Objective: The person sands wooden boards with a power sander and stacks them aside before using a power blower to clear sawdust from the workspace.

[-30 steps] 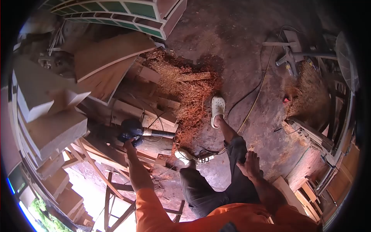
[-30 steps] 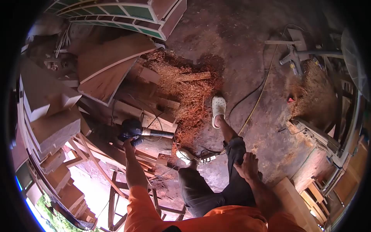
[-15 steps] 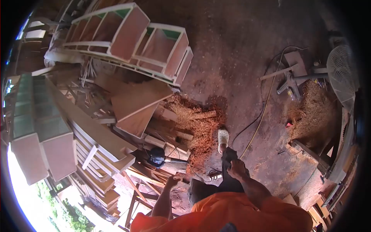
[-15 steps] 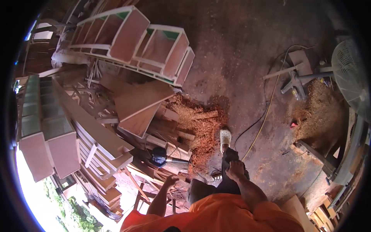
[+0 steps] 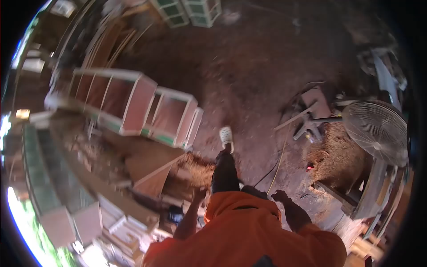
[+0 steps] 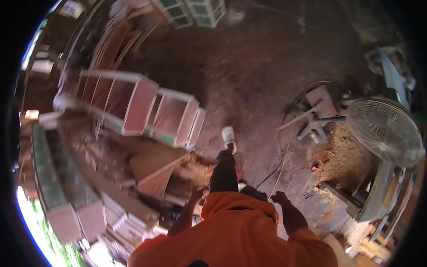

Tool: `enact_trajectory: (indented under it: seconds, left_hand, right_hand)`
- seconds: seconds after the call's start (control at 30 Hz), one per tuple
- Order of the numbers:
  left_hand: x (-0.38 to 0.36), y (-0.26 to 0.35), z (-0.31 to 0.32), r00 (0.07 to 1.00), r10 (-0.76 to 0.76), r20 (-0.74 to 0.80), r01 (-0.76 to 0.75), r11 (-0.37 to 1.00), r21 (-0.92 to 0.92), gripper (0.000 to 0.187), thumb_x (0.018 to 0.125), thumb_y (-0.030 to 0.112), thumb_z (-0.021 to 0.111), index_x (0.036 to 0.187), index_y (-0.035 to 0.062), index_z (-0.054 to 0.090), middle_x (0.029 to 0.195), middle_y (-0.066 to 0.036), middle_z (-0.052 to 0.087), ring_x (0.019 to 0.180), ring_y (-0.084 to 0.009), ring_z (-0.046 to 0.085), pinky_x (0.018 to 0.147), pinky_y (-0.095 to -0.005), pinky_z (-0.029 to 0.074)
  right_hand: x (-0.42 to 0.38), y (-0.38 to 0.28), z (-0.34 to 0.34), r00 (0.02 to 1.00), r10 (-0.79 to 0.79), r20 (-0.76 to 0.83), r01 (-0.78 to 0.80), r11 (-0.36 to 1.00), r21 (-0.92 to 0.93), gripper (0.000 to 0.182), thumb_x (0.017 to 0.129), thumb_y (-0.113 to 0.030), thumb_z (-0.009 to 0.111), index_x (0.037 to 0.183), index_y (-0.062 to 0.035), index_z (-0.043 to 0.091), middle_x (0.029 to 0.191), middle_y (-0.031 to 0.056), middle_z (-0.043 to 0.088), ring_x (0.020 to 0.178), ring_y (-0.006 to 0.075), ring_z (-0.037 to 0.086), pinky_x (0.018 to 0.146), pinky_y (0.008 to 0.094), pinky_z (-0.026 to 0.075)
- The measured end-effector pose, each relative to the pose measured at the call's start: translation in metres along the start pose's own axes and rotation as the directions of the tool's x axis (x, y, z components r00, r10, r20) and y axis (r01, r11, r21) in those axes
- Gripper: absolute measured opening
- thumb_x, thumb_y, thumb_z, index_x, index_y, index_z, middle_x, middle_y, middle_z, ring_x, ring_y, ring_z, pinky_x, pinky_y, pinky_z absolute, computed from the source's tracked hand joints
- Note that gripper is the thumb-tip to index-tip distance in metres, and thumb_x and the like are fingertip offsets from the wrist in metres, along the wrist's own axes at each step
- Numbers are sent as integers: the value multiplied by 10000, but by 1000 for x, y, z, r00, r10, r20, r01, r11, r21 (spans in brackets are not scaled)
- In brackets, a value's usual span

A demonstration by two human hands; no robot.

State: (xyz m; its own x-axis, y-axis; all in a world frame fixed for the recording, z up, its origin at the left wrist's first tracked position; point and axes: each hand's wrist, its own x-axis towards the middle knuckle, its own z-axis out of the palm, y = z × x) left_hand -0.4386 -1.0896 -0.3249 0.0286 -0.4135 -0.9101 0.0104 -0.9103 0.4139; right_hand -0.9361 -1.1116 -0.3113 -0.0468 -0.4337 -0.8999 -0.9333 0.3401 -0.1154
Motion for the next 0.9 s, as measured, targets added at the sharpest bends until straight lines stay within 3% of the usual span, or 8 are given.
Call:
enact_trajectory:
  seconds: [0.07,0.13,0.33,0.53,0.63,0.77,0.83,0.9]
  left_hand:
    - [53,-2,-9,998,19,-56,-18,1000,14,280,862,229,647,1074,47,662,1041,-80,682,960,-227,634,832,-340,499]
    - [142,114,-33,983,91,160,-155,879,451,335,848,269,643,1090,37,653,1067,-120,671,1000,-260,627,869,-368,488]
    - [242,418,-1,893,-18,450,-448,-127,885,472,802,353,623,1135,17,632,1155,-247,621,1115,-379,590,955,-454,463]
    - [357,782,58,630,745,219,-607,297,737,127,868,178,621,917,61,629,746,-74,640,679,-183,620,615,-333,506]
    - [368,907,97,735,659,159,-677,699,230,132,896,225,610,909,94,590,675,-33,562,617,-122,567,539,-268,476]
    - [409,966,156,955,293,-54,-281,946,164,60,850,207,574,823,166,540,649,-37,547,509,-156,537,399,-296,404]
    - [401,967,178,987,8,160,-111,755,647,117,847,263,614,875,150,620,651,-30,568,518,-142,534,411,-309,404]
    - [395,968,210,958,-89,272,-192,504,842,207,811,312,678,891,121,673,657,-22,588,517,-134,514,430,-323,394]
  right_hand:
    - [11,-26,-49,997,79,-4,-77,982,174,586,783,-443,572,1168,-2,587,1175,251,609,1127,399,573,937,463,480]
    - [36,-45,-78,986,163,-32,-149,954,260,559,781,-457,582,1137,-28,626,1156,243,621,1129,390,576,946,461,473]
    - [103,-101,-175,972,235,-25,-178,797,577,498,754,-470,620,1052,-75,677,1089,209,647,1074,365,601,917,449,477]
    - [201,-133,-269,977,206,48,-178,684,708,442,722,-478,659,970,-116,714,1021,173,671,1005,342,628,878,435,488]
    - [284,-125,-317,983,181,42,-158,692,704,415,706,-482,678,929,-137,732,986,154,683,971,330,641,858,428,493]
    - [382,-80,-490,973,69,-218,12,937,348,306,744,-369,627,927,-140,716,949,142,688,920,327,652,796,439,502]
    - [389,-70,-646,909,-12,-416,52,995,85,236,792,-252,563,952,-130,687,935,142,686,892,332,653,748,454,508]
    - [493,-32,-723,633,207,-746,109,930,350,204,839,-228,569,970,-120,682,914,161,685,877,353,653,727,454,513]
